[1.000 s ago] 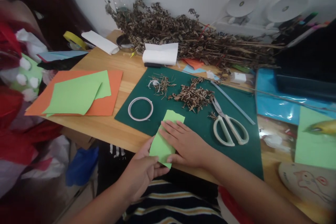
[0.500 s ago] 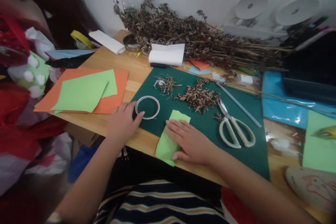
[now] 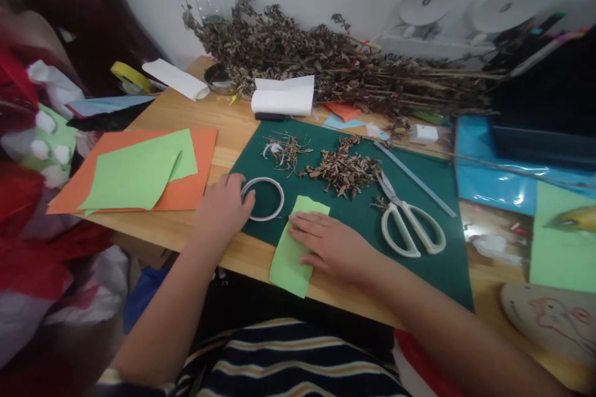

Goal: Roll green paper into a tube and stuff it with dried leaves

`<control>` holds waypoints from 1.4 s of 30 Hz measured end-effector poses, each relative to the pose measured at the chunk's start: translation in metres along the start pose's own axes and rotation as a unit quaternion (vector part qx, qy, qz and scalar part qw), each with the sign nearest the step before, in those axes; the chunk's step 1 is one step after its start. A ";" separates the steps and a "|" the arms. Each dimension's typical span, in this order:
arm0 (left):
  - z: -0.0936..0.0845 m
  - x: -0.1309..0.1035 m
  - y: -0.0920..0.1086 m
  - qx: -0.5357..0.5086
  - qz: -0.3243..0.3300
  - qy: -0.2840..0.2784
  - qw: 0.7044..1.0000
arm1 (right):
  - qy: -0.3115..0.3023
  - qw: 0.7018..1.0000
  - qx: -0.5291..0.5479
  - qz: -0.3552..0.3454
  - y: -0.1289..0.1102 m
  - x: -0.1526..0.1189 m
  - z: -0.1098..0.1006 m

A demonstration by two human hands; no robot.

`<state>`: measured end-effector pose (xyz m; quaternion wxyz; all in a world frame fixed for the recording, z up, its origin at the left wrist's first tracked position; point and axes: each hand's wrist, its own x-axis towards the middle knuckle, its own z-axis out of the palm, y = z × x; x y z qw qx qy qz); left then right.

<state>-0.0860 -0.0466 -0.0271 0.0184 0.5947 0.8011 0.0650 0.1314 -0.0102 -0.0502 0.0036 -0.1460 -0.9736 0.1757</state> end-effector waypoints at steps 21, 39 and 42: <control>-0.024 -0.003 0.039 -0.114 0.139 -0.185 0.966 | 0.149 0.981 0.121 0.011 0.016 0.013 -0.005; -0.043 -0.008 0.029 -0.440 -0.149 -0.538 0.704 | 0.178 0.965 0.191 0.033 0.024 0.008 -0.007; -0.036 -0.001 0.034 -0.436 -0.132 -0.507 0.732 | 0.172 0.968 0.180 0.035 0.023 0.009 -0.007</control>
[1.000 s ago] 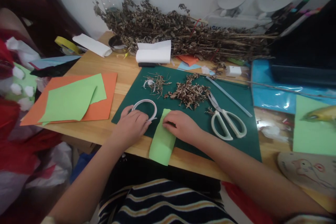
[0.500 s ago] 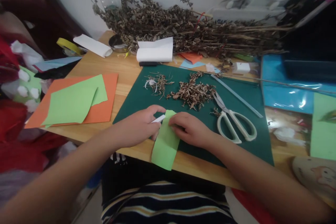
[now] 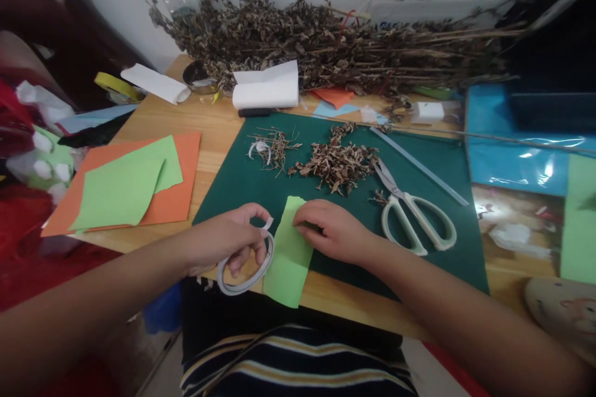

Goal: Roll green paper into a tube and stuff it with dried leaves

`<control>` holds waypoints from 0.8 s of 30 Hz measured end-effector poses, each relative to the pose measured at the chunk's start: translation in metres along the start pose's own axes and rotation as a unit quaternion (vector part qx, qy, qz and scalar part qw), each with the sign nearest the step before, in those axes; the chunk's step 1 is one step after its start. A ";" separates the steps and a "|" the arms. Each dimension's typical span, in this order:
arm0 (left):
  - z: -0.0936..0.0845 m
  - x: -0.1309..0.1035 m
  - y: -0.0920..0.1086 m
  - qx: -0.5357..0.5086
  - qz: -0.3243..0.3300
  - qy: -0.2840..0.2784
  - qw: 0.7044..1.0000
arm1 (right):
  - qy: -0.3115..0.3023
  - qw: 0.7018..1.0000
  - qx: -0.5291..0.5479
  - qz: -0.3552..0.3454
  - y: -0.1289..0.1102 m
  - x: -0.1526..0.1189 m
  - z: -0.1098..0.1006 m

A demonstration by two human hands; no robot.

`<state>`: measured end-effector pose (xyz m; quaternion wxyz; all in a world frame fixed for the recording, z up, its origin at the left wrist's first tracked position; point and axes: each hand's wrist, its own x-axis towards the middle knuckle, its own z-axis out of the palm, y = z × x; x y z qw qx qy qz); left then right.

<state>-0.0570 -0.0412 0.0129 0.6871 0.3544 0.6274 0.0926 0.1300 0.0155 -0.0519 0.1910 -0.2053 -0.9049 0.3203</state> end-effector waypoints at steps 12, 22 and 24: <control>-0.002 0.020 0.003 0.189 0.038 0.093 0.977 | -0.020 0.999 -0.022 0.021 -0.003 -0.002 0.003; -0.002 0.012 0.006 0.257 0.058 0.022 0.964 | -0.068 0.997 -0.033 0.027 0.000 0.007 0.002; -0.001 0.016 0.005 0.269 0.059 0.026 0.961 | -0.074 0.996 -0.040 0.006 0.000 0.007 0.003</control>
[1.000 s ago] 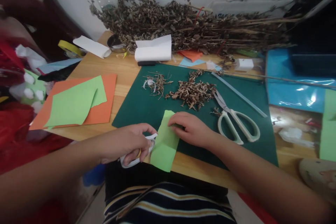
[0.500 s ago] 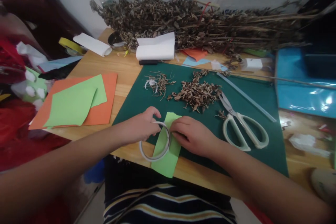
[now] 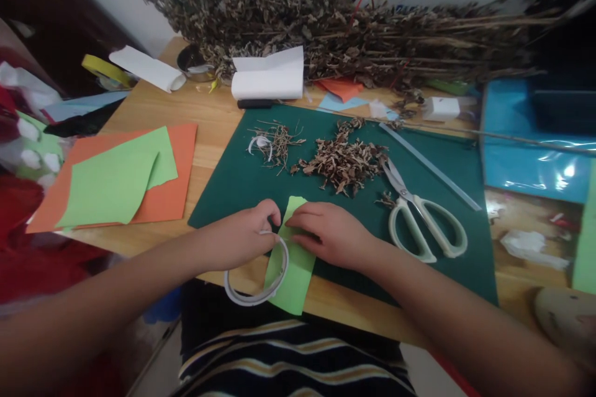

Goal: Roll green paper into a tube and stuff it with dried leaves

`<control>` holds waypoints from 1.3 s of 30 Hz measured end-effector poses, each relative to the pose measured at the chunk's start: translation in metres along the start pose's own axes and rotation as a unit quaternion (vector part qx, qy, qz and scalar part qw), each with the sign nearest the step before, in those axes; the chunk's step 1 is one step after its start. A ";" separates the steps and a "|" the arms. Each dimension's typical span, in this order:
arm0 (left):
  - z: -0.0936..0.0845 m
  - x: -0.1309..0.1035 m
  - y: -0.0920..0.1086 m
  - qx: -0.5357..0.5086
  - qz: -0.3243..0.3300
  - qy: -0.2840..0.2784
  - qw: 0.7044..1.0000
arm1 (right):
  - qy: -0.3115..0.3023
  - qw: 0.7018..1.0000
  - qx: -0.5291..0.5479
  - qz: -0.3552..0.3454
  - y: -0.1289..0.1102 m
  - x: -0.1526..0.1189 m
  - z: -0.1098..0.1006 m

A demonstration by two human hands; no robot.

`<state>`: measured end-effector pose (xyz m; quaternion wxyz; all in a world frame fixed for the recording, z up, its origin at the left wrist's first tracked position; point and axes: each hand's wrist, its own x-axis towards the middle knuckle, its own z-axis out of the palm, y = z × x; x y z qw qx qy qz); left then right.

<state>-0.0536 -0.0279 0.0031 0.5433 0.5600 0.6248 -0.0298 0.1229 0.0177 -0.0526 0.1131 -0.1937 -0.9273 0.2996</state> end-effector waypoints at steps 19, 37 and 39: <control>-0.008 0.019 0.004 0.082 0.028 -0.024 0.996 | -0.053 0.993 -0.104 0.005 -0.010 0.007 -0.004; -0.005 0.013 0.000 0.184 0.108 0.104 0.971 | 0.051 0.985 -0.112 0.121 -0.002 0.012 0.005; -0.004 0.014 0.002 0.232 0.103 0.119 0.960 | 0.060 0.985 -0.098 0.129 -0.003 0.013 0.005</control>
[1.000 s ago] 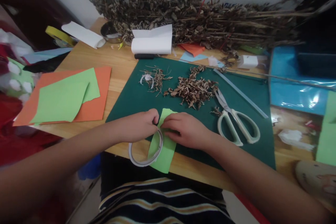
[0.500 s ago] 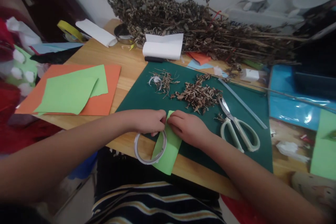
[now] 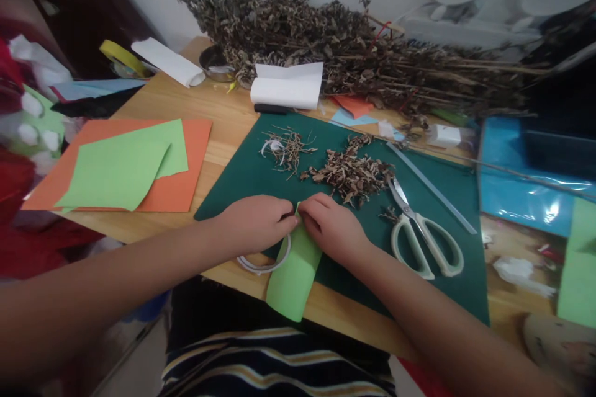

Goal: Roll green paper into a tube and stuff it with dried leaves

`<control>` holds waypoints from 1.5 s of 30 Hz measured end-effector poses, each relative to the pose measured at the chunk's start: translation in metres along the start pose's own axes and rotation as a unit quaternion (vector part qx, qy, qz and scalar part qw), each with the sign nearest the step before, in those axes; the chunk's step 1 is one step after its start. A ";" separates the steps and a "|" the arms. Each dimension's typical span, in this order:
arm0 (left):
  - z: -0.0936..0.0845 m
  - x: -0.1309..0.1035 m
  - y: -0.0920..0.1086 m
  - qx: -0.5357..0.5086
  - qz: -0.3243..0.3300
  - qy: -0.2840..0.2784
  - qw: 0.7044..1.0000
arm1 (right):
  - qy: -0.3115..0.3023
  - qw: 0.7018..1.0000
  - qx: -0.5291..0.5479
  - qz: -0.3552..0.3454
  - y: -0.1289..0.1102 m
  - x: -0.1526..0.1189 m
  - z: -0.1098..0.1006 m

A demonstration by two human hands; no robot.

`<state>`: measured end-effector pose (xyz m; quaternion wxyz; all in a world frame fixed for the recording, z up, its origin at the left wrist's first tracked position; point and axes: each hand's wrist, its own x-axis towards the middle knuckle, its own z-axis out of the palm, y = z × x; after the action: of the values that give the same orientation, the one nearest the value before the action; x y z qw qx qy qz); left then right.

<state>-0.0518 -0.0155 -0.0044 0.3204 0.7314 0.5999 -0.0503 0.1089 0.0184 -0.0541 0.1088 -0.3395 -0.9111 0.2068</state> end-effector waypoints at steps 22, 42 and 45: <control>-0.007 0.020 0.039 0.253 -0.114 -0.014 0.961 | 0.117 0.970 0.203 0.070 0.018 0.006 -0.003; -0.011 0.010 0.046 0.333 -0.101 -0.023 0.937 | -0.090 0.986 -0.102 -0.093 -0.003 -0.041 -0.007; -0.012 0.010 0.053 0.331 -0.098 -0.045 0.937 | -0.086 0.988 -0.098 -0.087 -0.005 -0.040 -0.003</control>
<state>-0.0051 -0.0045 0.0220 0.0804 0.7309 0.6025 -0.3103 0.1371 -0.0104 -0.0512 0.0136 -0.2488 -0.9590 0.1352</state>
